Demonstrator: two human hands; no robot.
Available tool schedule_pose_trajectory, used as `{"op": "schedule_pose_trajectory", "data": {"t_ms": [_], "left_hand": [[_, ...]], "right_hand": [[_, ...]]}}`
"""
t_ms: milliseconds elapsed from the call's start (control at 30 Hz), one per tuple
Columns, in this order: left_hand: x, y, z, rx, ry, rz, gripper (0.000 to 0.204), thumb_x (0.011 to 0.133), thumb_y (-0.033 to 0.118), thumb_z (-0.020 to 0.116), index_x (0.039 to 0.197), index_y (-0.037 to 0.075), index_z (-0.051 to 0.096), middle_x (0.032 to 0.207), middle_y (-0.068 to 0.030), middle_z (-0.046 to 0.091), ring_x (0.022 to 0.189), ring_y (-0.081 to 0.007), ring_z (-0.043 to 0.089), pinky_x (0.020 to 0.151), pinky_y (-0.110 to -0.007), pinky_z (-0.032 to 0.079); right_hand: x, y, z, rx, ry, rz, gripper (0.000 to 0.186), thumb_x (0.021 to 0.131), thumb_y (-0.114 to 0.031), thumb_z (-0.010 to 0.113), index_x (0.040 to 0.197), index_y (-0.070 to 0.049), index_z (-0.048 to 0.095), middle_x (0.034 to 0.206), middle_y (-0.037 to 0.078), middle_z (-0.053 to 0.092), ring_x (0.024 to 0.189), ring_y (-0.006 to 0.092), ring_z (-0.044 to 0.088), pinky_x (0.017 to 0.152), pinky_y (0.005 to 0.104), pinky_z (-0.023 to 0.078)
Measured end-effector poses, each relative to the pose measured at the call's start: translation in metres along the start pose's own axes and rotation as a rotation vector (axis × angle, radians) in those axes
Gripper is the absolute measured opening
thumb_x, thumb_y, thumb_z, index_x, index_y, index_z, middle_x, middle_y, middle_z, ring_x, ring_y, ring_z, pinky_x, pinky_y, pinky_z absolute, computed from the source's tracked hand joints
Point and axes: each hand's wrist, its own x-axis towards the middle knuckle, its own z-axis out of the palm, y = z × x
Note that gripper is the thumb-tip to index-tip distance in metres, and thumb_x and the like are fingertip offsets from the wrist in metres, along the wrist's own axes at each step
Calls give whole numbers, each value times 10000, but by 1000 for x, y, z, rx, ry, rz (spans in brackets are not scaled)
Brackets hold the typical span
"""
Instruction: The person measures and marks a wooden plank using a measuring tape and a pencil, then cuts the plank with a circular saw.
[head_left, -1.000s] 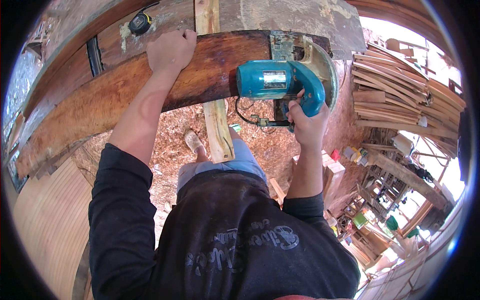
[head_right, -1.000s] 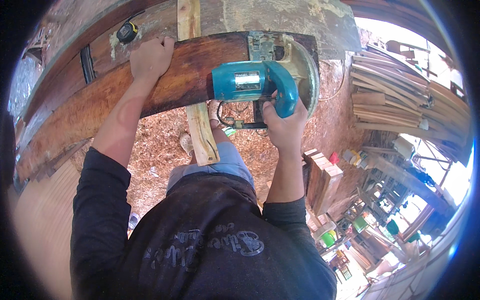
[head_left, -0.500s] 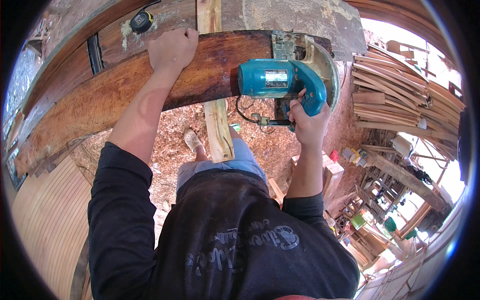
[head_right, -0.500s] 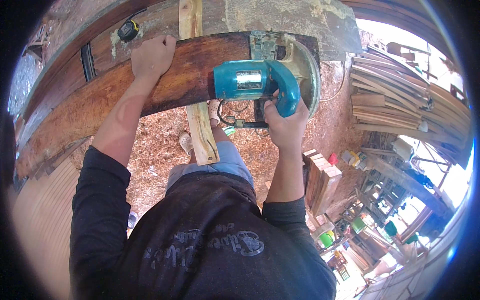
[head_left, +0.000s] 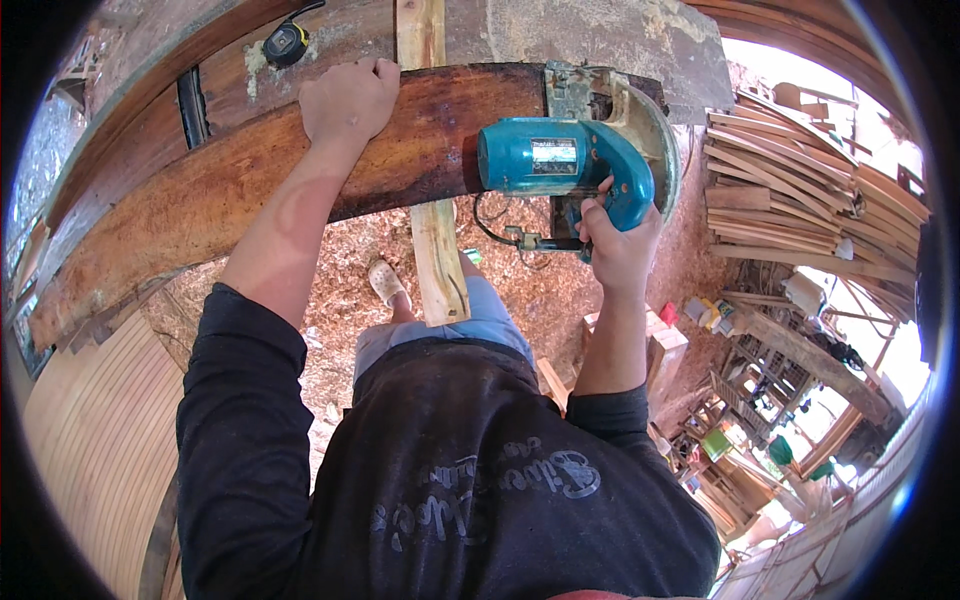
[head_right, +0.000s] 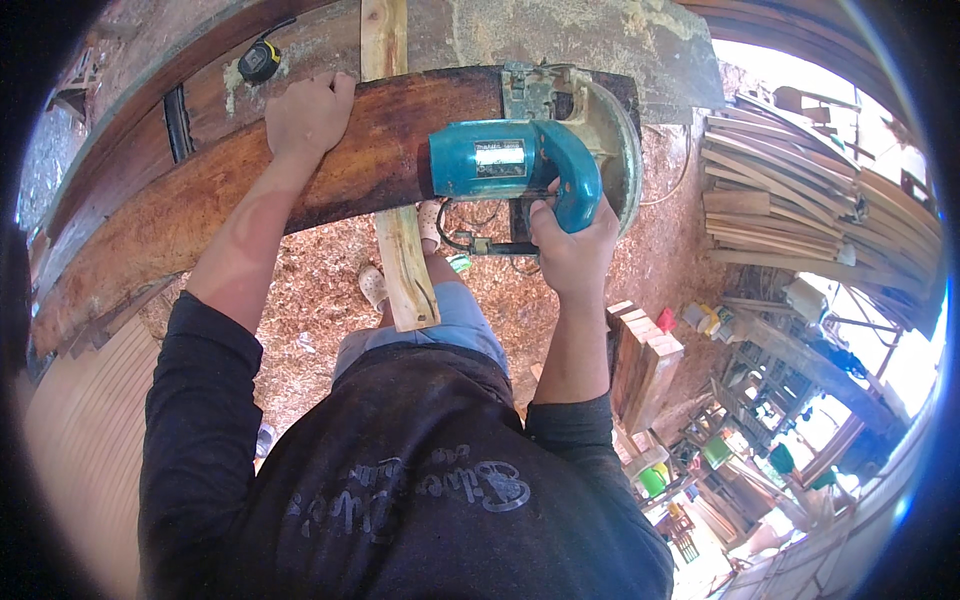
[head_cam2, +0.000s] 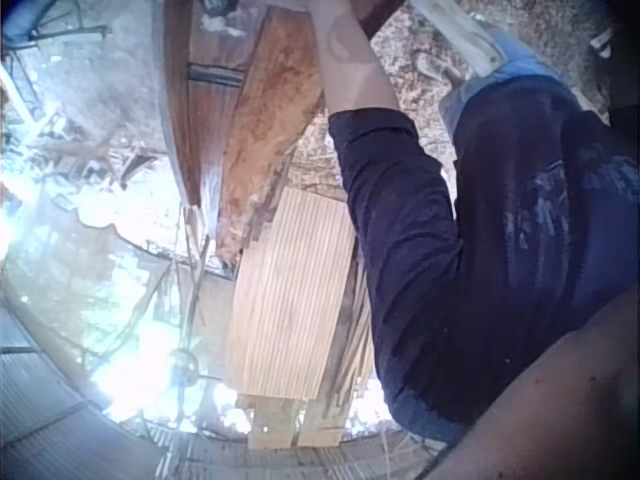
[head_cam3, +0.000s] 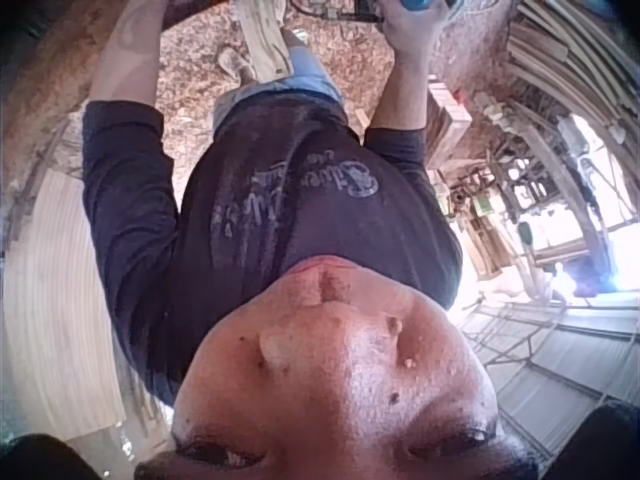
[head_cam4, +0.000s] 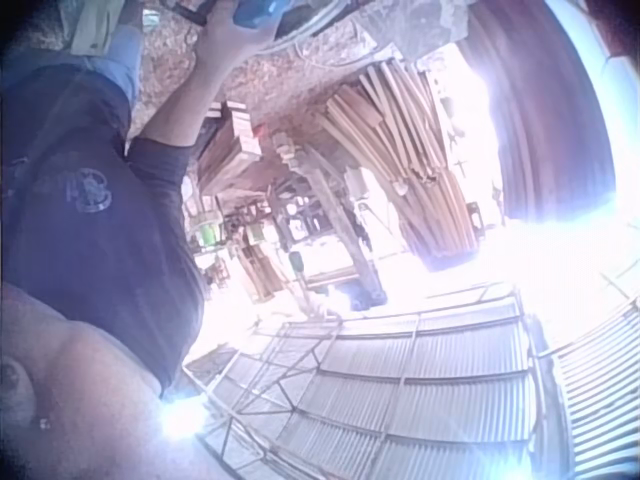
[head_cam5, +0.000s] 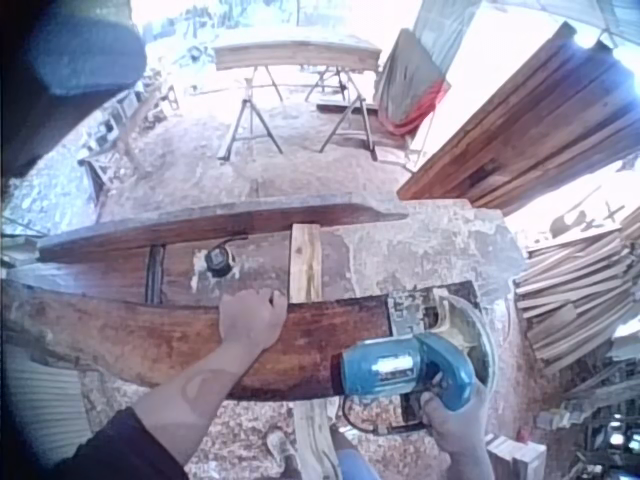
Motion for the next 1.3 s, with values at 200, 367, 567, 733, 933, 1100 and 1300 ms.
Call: {"op": "schedule_pose_trajectory", "data": {"t_ms": [200,367,567,733,933,1100,1300], "left_hand": [[2,-1,-5,-12,-61,3,553,1030,443,346,1069,112,788,1019,-227,758,969,-430,727,890,-572,537],[1,1,-9,-1,-91,-11,552,1025,437,344,1069,109,786,1019,-232,757,976,-436,724,905,-569,535],[1,0,-8,-19,-80,-6,551,1022,432,343,1079,111,787,1031,-231,759,982,-429,726,909,-564,534],[2,1,-6,-1,-97,-12,552,1023,433,345,1076,109,788,1044,-228,759,990,-421,727,905,-566,534],[1,-2,2,17,4,14,534,1021,381,354,972,104,807,911,-189,775,880,-375,749,873,-557,513],[0,-2,2,-3,27,21,542,1020,382,347,947,110,810,887,-185,773,853,-379,745,871,-554,510],[0,-1,-1,-16,-45,4,544,1019,382,339,938,116,807,903,-178,775,856,-377,742,876,-560,498]], "right_hand": [[1,-1,2,38,2,-7,245,849,-15,719,1072,-5,618,773,37,630,578,100,593,536,264,497],[2,-2,3,35,8,-22,230,845,-11,712,1055,-2,620,752,36,643,580,92,595,518,256,469],[3,-2,2,12,-6,-2,259,858,-9,718,1096,-10,615,788,44,624,573,111,591,565,279,528],[4,-3,4,31,13,-14,236,852,-6,712,1068,-10,619,748,33,638,582,98,604,518,254,477],[4,-5,5,32,6,-24,225,857,-2,706,1063,-9,614,742,29,629,576,91,592,516,254,472],[6,-3,4,27,7,-31,225,857,4,702,1064,-6,614,742,31,630,574,93,592,516,254,471],[7,-3,5,35,17,-18,226,853,-3,707,1059,-1,614,746,37,637,576,99,602,518,258,474]]}}
